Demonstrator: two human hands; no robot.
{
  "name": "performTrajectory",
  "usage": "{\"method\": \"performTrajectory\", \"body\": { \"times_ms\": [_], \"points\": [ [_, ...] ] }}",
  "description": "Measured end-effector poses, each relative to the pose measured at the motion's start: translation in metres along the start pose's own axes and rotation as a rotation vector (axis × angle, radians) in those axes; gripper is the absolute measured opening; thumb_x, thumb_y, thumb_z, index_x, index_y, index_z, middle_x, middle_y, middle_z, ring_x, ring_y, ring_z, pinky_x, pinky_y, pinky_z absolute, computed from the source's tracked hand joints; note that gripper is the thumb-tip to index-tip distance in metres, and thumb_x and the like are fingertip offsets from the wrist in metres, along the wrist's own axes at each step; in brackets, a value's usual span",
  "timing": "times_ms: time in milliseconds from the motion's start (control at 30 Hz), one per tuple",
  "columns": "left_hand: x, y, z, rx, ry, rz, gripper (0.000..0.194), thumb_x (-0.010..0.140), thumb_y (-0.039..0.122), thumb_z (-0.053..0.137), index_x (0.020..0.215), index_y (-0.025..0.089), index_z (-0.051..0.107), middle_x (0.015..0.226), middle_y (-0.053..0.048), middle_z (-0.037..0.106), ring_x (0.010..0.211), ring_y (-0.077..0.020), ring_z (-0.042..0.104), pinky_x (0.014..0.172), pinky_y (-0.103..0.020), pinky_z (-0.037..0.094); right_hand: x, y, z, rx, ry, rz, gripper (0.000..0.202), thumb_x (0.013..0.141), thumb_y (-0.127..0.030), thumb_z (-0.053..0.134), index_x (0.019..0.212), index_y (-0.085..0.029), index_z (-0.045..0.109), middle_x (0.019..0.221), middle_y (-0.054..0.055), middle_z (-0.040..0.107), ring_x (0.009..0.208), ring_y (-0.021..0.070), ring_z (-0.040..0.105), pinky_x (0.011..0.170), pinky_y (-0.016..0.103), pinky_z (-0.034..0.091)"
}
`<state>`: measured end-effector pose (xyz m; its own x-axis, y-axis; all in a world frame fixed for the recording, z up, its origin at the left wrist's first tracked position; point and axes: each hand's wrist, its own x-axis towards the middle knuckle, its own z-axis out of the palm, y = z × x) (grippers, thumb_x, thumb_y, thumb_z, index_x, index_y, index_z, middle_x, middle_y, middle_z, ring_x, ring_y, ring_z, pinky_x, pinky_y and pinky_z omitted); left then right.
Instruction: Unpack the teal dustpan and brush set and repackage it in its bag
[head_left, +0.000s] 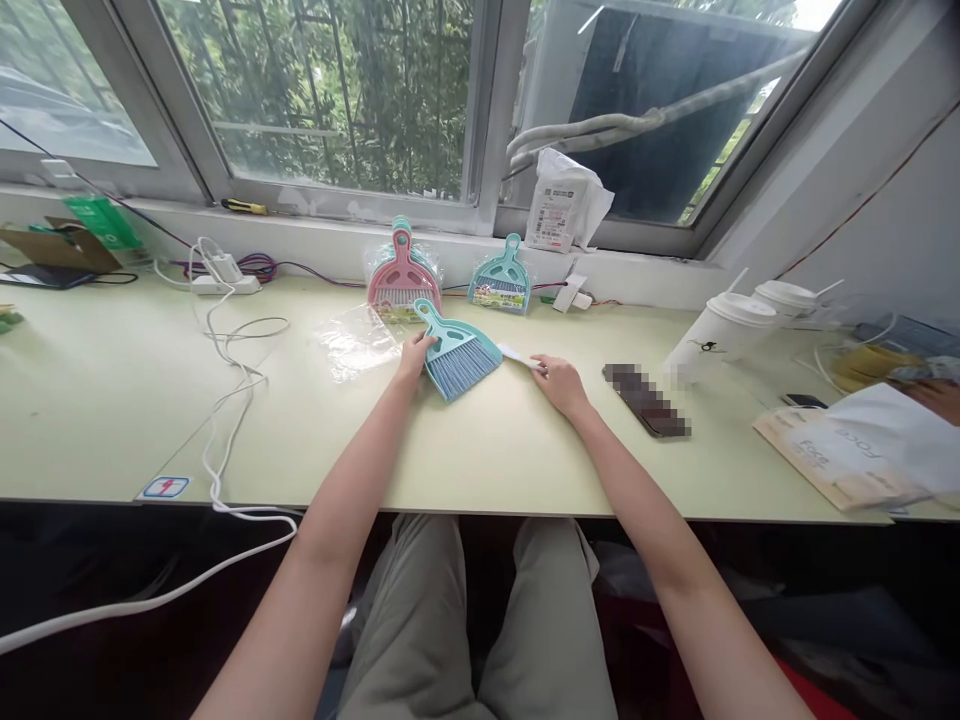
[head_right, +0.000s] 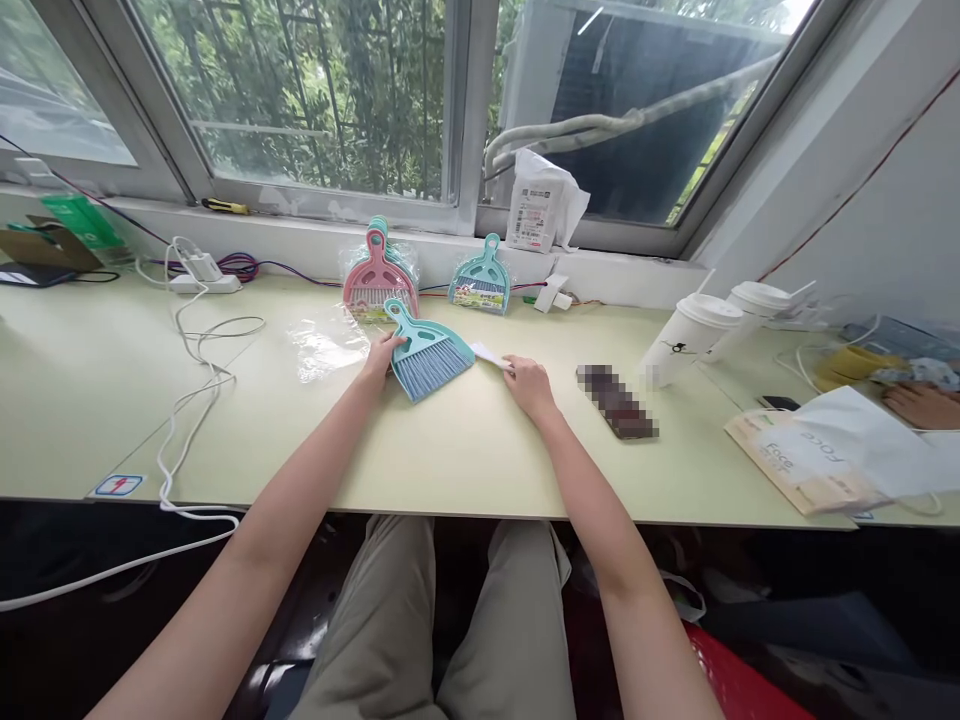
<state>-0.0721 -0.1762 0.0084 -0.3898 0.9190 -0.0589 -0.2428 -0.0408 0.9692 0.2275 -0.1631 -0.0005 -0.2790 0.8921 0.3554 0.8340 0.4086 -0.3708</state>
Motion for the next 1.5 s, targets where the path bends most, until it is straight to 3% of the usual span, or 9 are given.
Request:
{"method": "performTrajectory", "body": {
  "times_ms": [200,400,500,600,867,1000,1267,1367,1500],
  "points": [
    [-0.011,-0.006,0.010,-0.046,-0.226,0.024,0.060,0.056,0.016,0.079,0.114,0.017,0.060,0.103,-0.008,0.067,0.092,-0.0197,0.065,0.085,-0.033,0.053,0.005,-0.001,-0.017,0.521,0.274,0.210,0.034,0.088,-0.032,0.047,0.115,-0.017,0.061,0.113,0.012,0.069,0.095,0.0213,0.065,0.082,0.034,0.053],
    [-0.024,-0.020,0.029,-0.058,-0.377,-0.006,0.055,0.053,0.017,0.082,0.105,0.013,0.063,0.106,-0.012,0.068,0.097,-0.0254,0.067,0.093,-0.042,0.052,-0.006,-0.024,-0.034,0.908,-0.110,-0.027,0.040,0.077,-0.055,0.067,0.097,-0.021,0.069,0.099,0.005,0.071,0.085,0.0170,0.064,0.074,0.029,0.054],
    [-0.028,-0.021,0.033,-0.045,-0.405,-0.052,0.058,0.053,0.018,0.083,0.106,0.012,0.063,0.099,-0.012,0.069,0.094,-0.0272,0.068,0.091,-0.044,0.052,-0.008,-0.029,-0.027,0.912,-0.196,-0.018,0.041,0.071,-0.056,0.072,0.088,-0.019,0.071,0.080,0.003,0.069,0.063,0.0132,0.060,0.058,0.027,0.050],
    [-0.033,-0.018,0.033,-0.050,-0.471,-0.042,0.062,0.054,0.025,0.087,0.109,0.011,0.061,0.101,-0.013,0.068,0.095,-0.0268,0.067,0.090,-0.042,0.053,-0.006,-0.026,-0.013,0.842,-0.117,0.093,0.042,0.067,-0.056,0.075,0.080,-0.017,0.068,0.074,0.004,0.068,0.051,0.0120,0.059,0.044,0.024,0.045],
    [-0.038,-0.016,0.035,0.000,-0.582,-0.014,0.073,0.056,0.036,0.089,0.118,0.015,0.056,0.119,-0.014,0.063,0.104,-0.0266,0.064,0.094,-0.043,0.052,-0.005,-0.024,-0.002,0.586,0.010,0.050,0.026,0.075,-0.043,0.069,0.077,-0.018,0.069,0.075,0.004,0.071,0.047,0.0136,0.060,0.043,0.025,0.045],
    [-0.037,-0.018,0.035,0.009,-0.589,-0.010,0.074,0.054,0.032,0.090,0.118,0.014,0.056,0.117,-0.015,0.064,0.104,-0.0276,0.064,0.095,-0.044,0.051,-0.003,-0.022,-0.015,0.671,0.003,0.052,0.025,0.072,-0.043,0.071,0.075,-0.018,0.069,0.072,0.003,0.068,0.045,0.0111,0.055,0.041,0.023,0.039],
    [-0.031,-0.024,0.034,-0.024,-0.588,0.058,0.070,0.062,0.055,0.082,0.112,0.012,0.057,0.113,-0.016,0.065,0.109,-0.0299,0.062,0.098,-0.045,0.047,-0.010,-0.022,-0.061,1.070,-0.293,-0.054,0.031,0.070,-0.046,0.077,0.082,-0.018,0.070,0.063,-0.001,0.061,0.043,0.0053,0.042,0.040,0.022,0.029],
    [-0.033,-0.024,0.035,-0.018,-0.620,0.061,0.069,0.062,0.052,0.083,0.112,0.012,0.058,0.113,-0.016,0.065,0.107,-0.0295,0.064,0.098,-0.045,0.048,-0.010,-0.027,-0.050,0.885,-0.298,-0.021,0.027,0.073,-0.042,0.074,0.083,-0.016,0.070,0.068,0.001,0.065,0.044,0.0076,0.049,0.042,0.023,0.033],
    [-0.037,-0.021,0.037,0.006,-0.634,-0.009,0.063,0.059,0.038,0.087,0.109,0.013,0.057,0.108,-0.013,0.066,0.100,-0.0270,0.066,0.094,-0.045,0.051,-0.006,-0.029,-0.026,0.545,-0.104,0.016,0.013,0.076,-0.028,0.067,0.073,-0.015,0.068,0.069,0.000,0.066,0.041,0.0093,0.053,0.050,0.026,0.043]
  ]
}}
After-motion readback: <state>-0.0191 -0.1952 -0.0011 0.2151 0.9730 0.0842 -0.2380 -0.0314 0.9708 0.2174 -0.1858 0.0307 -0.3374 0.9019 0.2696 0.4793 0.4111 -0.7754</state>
